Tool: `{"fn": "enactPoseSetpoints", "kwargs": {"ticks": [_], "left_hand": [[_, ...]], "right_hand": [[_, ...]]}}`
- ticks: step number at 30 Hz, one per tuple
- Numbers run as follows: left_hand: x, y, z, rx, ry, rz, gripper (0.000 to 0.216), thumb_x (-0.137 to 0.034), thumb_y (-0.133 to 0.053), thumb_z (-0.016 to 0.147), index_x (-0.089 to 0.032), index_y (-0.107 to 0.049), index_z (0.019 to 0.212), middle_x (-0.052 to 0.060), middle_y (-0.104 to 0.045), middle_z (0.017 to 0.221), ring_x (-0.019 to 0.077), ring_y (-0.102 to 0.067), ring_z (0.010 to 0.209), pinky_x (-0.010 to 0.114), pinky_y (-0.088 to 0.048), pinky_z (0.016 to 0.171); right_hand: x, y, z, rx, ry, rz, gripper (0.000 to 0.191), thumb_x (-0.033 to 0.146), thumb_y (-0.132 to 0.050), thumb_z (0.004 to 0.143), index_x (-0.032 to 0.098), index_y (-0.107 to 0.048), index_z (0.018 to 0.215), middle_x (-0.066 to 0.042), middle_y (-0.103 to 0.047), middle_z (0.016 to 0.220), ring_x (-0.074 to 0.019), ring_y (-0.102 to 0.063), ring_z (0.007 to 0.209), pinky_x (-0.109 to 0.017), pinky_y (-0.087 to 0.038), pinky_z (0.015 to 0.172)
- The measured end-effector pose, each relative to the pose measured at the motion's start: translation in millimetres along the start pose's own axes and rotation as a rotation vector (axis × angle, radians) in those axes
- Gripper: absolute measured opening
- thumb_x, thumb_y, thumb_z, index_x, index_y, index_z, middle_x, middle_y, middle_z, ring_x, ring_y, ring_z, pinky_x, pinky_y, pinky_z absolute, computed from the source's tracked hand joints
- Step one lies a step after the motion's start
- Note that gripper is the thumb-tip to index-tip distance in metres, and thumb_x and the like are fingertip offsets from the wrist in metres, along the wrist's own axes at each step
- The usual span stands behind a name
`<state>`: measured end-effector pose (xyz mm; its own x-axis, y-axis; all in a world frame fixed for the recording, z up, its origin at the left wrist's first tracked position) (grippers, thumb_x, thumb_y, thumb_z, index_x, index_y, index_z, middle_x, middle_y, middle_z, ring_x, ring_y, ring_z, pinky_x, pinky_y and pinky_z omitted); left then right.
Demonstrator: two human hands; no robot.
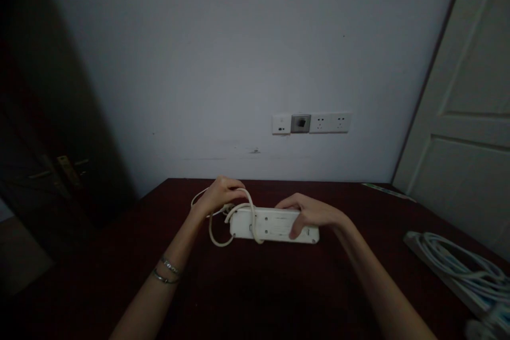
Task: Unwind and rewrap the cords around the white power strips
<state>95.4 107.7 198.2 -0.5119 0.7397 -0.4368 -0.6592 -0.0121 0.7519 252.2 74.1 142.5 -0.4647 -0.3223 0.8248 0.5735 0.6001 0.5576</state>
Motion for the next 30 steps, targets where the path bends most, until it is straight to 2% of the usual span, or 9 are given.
{"fn": "enactPoseSetpoints", "kwargs": {"ticks": [3,5,8,10,12,15,20,24,30], "left_hand": [[15.4,5.7,1.6,-0.101,0.053,-0.068,0.024,-0.035,-0.055,0.079,-0.016,-0.065,0.068,0.001,-0.061,0.062,0.0111,-0.05,0.058,0.022,-0.036,0.059],[25.4,6.3,2.3,-0.189,0.064,-0.111,0.02,-0.033,-0.055,0.078,-0.016,-0.062,0.069,0.0,-0.059,0.062,0.0106,-0.049,0.058,0.021,-0.036,0.058],[43.8,2.3,0.8,-0.347,0.14,-0.237,0.017,-0.032,-0.049,0.082,-0.017,-0.055,0.08,-0.003,-0.053,0.061,0.0093,-0.046,0.052,0.02,-0.035,0.053],[53.5,-9.1,-0.7,-0.387,0.229,-0.342,0.023,-0.038,-0.04,0.087,-0.018,-0.049,0.082,-0.006,-0.045,0.056,0.0081,-0.04,0.043,0.019,-0.032,0.048],[49.3,-25.3,0.3,-0.339,0.246,-0.366,0.029,-0.042,-0.034,0.089,-0.018,-0.048,0.081,-0.006,-0.04,0.054,0.0079,-0.037,0.041,0.019,-0.03,0.046],[24.2,-51.2,2.5,-0.189,0.152,-0.233,0.03,-0.039,-0.034,0.091,-0.017,-0.051,0.08,-0.003,-0.046,0.059,0.0094,-0.041,0.051,0.02,-0.03,0.052],[1.8,-94.0,3.3,0.07,0.097,-0.141,0.029,-0.041,-0.037,0.091,-0.019,-0.053,0.081,-0.003,-0.046,0.059,0.0108,-0.041,0.052,0.023,-0.025,0.053],[3.3,-92.2,10.7,0.061,0.084,-0.165,0.031,-0.042,-0.034,0.091,-0.018,-0.049,0.077,-0.004,-0.043,0.058,0.0099,-0.038,0.052,0.023,-0.025,0.054],[18.3,-67.6,10.6,0.029,0.087,-0.171,0.032,-0.041,-0.035,0.09,-0.018,-0.044,0.071,-0.005,-0.037,0.056,0.0092,-0.034,0.053,0.023,-0.023,0.054]], "right_hand": [[5.3,-9.1,7.8,0.019,0.067,0.245,0.048,0.014,-0.069,0.049,0.018,-0.07,0.097,0.001,-0.068,0.081,-0.0174,-0.061,0.074,-0.027,-0.047,0.065],[11.2,-8.4,11.6,-0.045,0.126,0.404,0.049,0.014,-0.071,0.046,0.017,-0.07,0.095,0.0,-0.068,0.078,-0.0174,-0.061,0.07,-0.029,-0.049,0.063],[15.0,6.3,11.5,-0.258,0.193,0.636,0.05,0.015,-0.071,0.045,0.014,-0.068,0.095,-0.004,-0.068,0.077,-0.0197,-0.061,0.063,-0.035,-0.052,0.059],[11.1,22.2,6.5,-0.448,0.217,0.745,0.049,0.016,-0.072,0.046,0.012,-0.067,0.094,-0.008,-0.068,0.081,-0.0217,-0.062,0.064,-0.039,-0.054,0.061],[4.0,37.3,0.3,-0.605,0.226,0.782,0.048,0.016,-0.073,0.048,0.01,-0.065,0.095,-0.012,-0.068,0.088,-0.024,-0.064,0.069,-0.041,-0.055,0.065],[-11.2,57.9,-9.0,-0.764,0.198,0.755,0.054,0.021,-0.074,0.052,0.009,-0.061,0.103,-0.015,-0.067,0.093,-0.0277,-0.065,0.073,-0.043,-0.055,0.066],[-38.8,86.5,-29.4,-0.904,0.094,0.719,0.057,0.029,-0.064,0.063,0.006,-0.054,0.115,-0.019,-0.065,0.096,-0.0307,-0.066,0.079,-0.043,-0.055,0.071],[-48.6,91.8,-38.4,-0.875,0.025,0.743,0.055,0.028,-0.062,0.065,0.005,-0.054,0.114,-0.02,-0.065,0.098,-0.0301,-0.066,0.08,-0.042,-0.055,0.072],[-27.4,89.5,-42.4,-0.876,0.063,0.656,0.052,0.026,-0.068,0.06,0.008,-0.058,0.108,-0.017,-0.067,0.091,-0.0295,-0.066,0.072,-0.043,-0.056,0.067]]}}
Point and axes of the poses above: each hand's wrist, its own z-axis towards the middle knuckle, its own y-axis out of the back of the hand, x = y × z, the point moved 9 cm from there along z, towards the middle knuckle
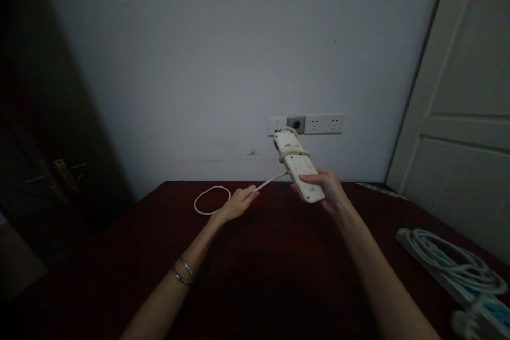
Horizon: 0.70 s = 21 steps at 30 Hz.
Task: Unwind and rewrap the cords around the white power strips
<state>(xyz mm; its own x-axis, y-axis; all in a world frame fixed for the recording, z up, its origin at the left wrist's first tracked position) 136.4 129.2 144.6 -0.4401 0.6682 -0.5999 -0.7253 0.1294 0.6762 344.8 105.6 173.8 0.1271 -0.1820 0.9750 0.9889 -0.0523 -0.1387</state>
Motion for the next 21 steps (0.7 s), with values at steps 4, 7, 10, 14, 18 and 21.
{"fn": "enactPoseSetpoints", "kwargs": {"ticks": [4,7,10,14,18,21], "left_hand": [[12.8,13.0,-3.4,-0.019,0.035,-0.103,0.036,-0.046,-0.037,0.088,-0.017,-0.042,0.067,-0.005,-0.036,0.059,0.009,-0.032,0.056,0.021,-0.024,0.052],[23.5,12.8,-4.0,0.012,0.067,-0.232,0.038,-0.051,-0.037,0.086,-0.018,-0.039,0.069,-0.005,-0.035,0.058,0.0081,-0.031,0.052,0.02,-0.025,0.049],[32.6,8.6,-4.7,0.063,0.11,-0.316,0.039,-0.053,-0.037,0.085,-0.018,-0.036,0.069,-0.006,-0.033,0.055,0.0068,-0.028,0.047,0.019,-0.023,0.045],[34.5,6.1,-6.4,0.122,0.13,-0.323,0.039,-0.053,-0.039,0.085,-0.018,-0.036,0.067,-0.007,-0.033,0.055,0.0058,-0.028,0.046,0.018,-0.023,0.044],[32.6,12.7,-8.0,0.124,0.142,-0.248,0.04,-0.053,-0.042,0.083,-0.018,-0.036,0.066,-0.006,-0.033,0.055,0.0055,-0.029,0.046,0.018,-0.023,0.043],[34.7,16.2,-9.6,0.132,0.188,-0.208,0.039,-0.053,-0.044,0.082,-0.018,-0.038,0.067,-0.007,-0.031,0.052,0.0057,-0.029,0.043,0.019,-0.021,0.042]], "right_hand": [[17.0,-12.4,-11.8,0.021,0.034,-0.009,0.051,0.023,-0.073,0.054,0.01,-0.062,0.103,-0.015,-0.069,0.087,-0.0294,-0.066,0.067,-0.043,-0.055,0.061],[21.1,-17.0,-16.9,0.014,0.026,0.021,0.05,0.021,-0.076,0.05,0.01,-0.065,0.098,-0.014,-0.069,0.086,-0.0284,-0.066,0.065,-0.039,-0.055,0.058],[13.6,-19.0,-14.6,0.014,-0.013,0.043,0.05,0.02,-0.078,0.048,0.01,-0.066,0.095,-0.012,-0.07,0.08,-0.0265,-0.067,0.062,-0.034,-0.053,0.054],[0.4,-14.2,-5.2,-0.014,-0.048,0.021,0.049,0.02,-0.079,0.046,0.011,-0.066,0.093,-0.01,-0.069,0.071,-0.0252,-0.065,0.059,-0.031,-0.05,0.049],[-5.2,6.0,5.6,-0.131,-0.032,-0.093,0.052,0.024,-0.077,0.047,0.012,-0.066,0.096,-0.009,-0.069,0.07,-0.0217,-0.062,0.053,-0.031,-0.046,0.046],[-4.7,30.2,13.7,-0.288,0.042,-0.266,0.058,0.03,-0.075,0.048,0.012,-0.065,0.102,-0.01,-0.07,0.081,-0.0227,-0.062,0.058,-0.032,-0.046,0.049]]}}
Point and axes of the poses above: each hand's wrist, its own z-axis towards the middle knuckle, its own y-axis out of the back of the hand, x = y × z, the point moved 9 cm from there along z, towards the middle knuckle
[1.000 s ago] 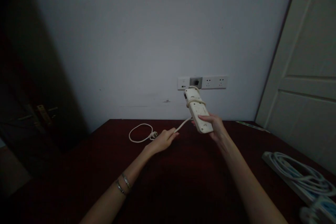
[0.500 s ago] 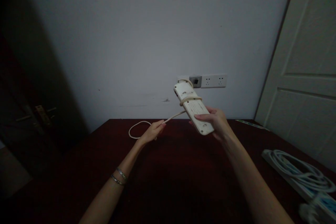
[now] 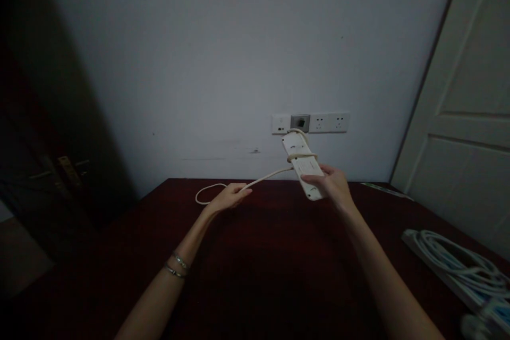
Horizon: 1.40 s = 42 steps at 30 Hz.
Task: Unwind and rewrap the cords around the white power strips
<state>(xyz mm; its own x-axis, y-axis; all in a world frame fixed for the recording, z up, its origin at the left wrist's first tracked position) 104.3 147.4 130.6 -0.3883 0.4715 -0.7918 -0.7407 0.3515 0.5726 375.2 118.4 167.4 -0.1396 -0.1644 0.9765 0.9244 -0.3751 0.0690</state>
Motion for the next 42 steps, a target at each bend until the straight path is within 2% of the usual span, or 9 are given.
{"fn": "enactPoseSetpoints", "kwargs": {"ticks": [4,7,19,23,27,32,35,38,42], "left_hand": [[-3.8,-2.6,0.1,0.023,-0.016,0.105,0.033,-0.047,-0.049,0.08,-0.017,-0.045,0.067,-0.007,-0.034,0.053,0.0066,-0.032,0.045,0.02,-0.023,0.045],[-15.2,-0.3,0.2,-0.029,-0.116,0.261,0.027,-0.037,-0.053,0.079,-0.014,-0.053,0.066,-0.005,-0.041,0.057,0.0075,-0.037,0.053,0.02,-0.027,0.051],[-62.4,36.7,-22.2,-0.345,-0.333,0.684,0.027,-0.035,-0.045,0.09,-0.017,-0.066,0.085,0.006,-0.067,0.078,0.015,-0.06,0.07,0.023,-0.039,0.065],[-63.1,42.9,-26.4,-0.399,-0.385,0.638,0.025,-0.033,-0.047,0.089,-0.017,-0.065,0.084,0.005,-0.068,0.08,0.0145,-0.061,0.072,0.023,-0.041,0.067],[-60.2,50.3,-26.2,-0.464,-0.433,0.451,0.018,-0.029,-0.053,0.086,-0.017,-0.066,0.082,0.004,-0.068,0.08,0.0136,-0.06,0.074,0.023,-0.042,0.07],[-48.0,68.9,-25.9,-0.594,-0.409,0.092,0.014,-0.028,-0.061,0.077,-0.015,-0.066,0.072,0.003,-0.064,0.075,0.013,-0.058,0.073,0.022,-0.044,0.066],[-35.8,71.9,-20.5,-0.542,-0.302,-0.064,0.016,-0.03,-0.062,0.073,-0.014,-0.065,0.072,0.003,-0.063,0.074,0.0131,-0.058,0.07,0.022,-0.044,0.062],[-24.6,66.1,-15.0,-0.448,-0.198,-0.222,0.021,-0.033,-0.061,0.071,-0.012,-0.062,0.071,0.001,-0.059,0.062,0.0096,-0.051,0.051,0.021,-0.041,0.049],[-18.4,34.7,-3.1,-0.245,-0.138,-0.316,0.029,-0.038,-0.058,0.074,-0.011,-0.063,0.083,-0.002,-0.051,0.051,0.006,-0.038,0.039,0.019,-0.028,0.039]], "right_hand": [[3.1,13.3,9.4,-0.165,0.225,-0.402,0.056,0.04,-0.068,0.057,0.01,-0.064,0.105,-0.014,-0.068,0.094,-0.0279,-0.063,0.077,-0.035,-0.047,0.062],[3.4,6.5,7.8,-0.176,0.322,-0.678,0.051,0.04,-0.061,0.065,0.009,-0.065,0.106,-0.015,-0.068,0.093,-0.0296,-0.063,0.081,-0.035,-0.045,0.067],[-6.7,-68.5,-27.1,0.248,0.39,-1.121,0.039,0.028,-0.05,0.073,0.023,-0.066,0.108,-0.014,-0.069,0.09,-0.0287,-0.064,0.078,-0.032,-0.04,0.062],[-3.4,-85.8,-43.5,0.459,0.452,-1.026,0.045,0.018,-0.052,0.065,0.023,-0.066,0.108,-0.009,-0.07,0.091,-0.0252,-0.064,0.081,-0.029,-0.041,0.064],[-13.6,-98.1,-53.0,0.713,0.352,-0.797,0.045,0.02,-0.058,0.06,0.019,-0.066,0.104,-0.006,-0.069,0.089,-0.0218,-0.063,0.077,-0.026,-0.043,0.063],[-19.9,-106.1,-53.0,0.775,0.303,-0.594,0.045,0.022,-0.065,0.054,0.014,-0.065,0.098,-0.007,-0.063,0.102,-0.0248,-0.058,0.093,-0.031,-0.045,0.077],[-16.2,-110.6,-63.2,0.891,0.287,-0.425,0.045,0.019,-0.067,0.053,0.016,-0.062,0.098,-0.006,-0.06,0.107,-0.023,-0.056,0.097,-0.031,-0.044,0.081],[-11.5,-115.7,-81.5,1.057,0.205,-0.263,0.038,0.018,-0.068,0.054,0.019,-0.06,0.091,-0.002,-0.062,0.094,-0.0187,-0.058,0.086,-0.028,-0.046,0.073],[-6.4,-127.1,-107.1,1.215,0.054,-0.107,0.039,0.017,-0.074,0.047,0.019,-0.061,0.084,0.001,-0.063,0.083,-0.0163,-0.059,0.077,-0.026,-0.046,0.066]]}}
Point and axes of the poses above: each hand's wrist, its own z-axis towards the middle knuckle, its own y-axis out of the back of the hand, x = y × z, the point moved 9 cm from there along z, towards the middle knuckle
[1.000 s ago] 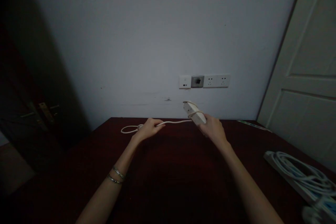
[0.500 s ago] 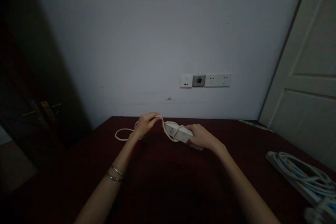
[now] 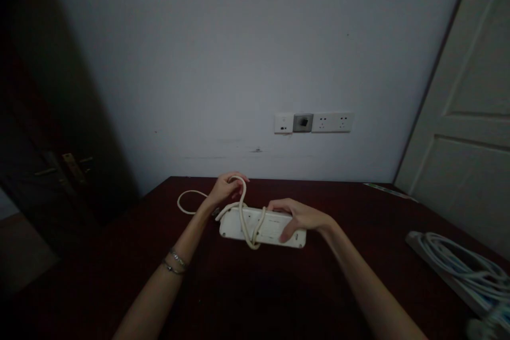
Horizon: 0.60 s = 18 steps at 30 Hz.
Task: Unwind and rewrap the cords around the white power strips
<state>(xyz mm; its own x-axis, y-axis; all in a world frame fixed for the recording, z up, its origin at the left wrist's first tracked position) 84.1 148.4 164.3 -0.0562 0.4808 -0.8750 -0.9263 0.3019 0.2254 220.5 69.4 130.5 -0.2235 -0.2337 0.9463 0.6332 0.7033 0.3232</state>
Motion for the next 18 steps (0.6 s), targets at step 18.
{"fn": "enactPoseSetpoints", "kwargs": {"ticks": [18], "left_hand": [[115.5,70.3,-19.1,-0.033,0.238,0.694,0.029,-0.024,-0.059,0.07,-0.012,-0.059,0.096,0.005,-0.064,0.088,0.0157,-0.057,0.076,0.024,-0.043,0.068]], "right_hand": [[19.8,69.3,-20.3,-0.784,0.076,-0.195,0.053,0.03,-0.071,0.057,0.017,-0.062,0.107,-0.007,-0.068,0.099,-0.0239,-0.062,0.087,-0.035,-0.048,0.076]]}}
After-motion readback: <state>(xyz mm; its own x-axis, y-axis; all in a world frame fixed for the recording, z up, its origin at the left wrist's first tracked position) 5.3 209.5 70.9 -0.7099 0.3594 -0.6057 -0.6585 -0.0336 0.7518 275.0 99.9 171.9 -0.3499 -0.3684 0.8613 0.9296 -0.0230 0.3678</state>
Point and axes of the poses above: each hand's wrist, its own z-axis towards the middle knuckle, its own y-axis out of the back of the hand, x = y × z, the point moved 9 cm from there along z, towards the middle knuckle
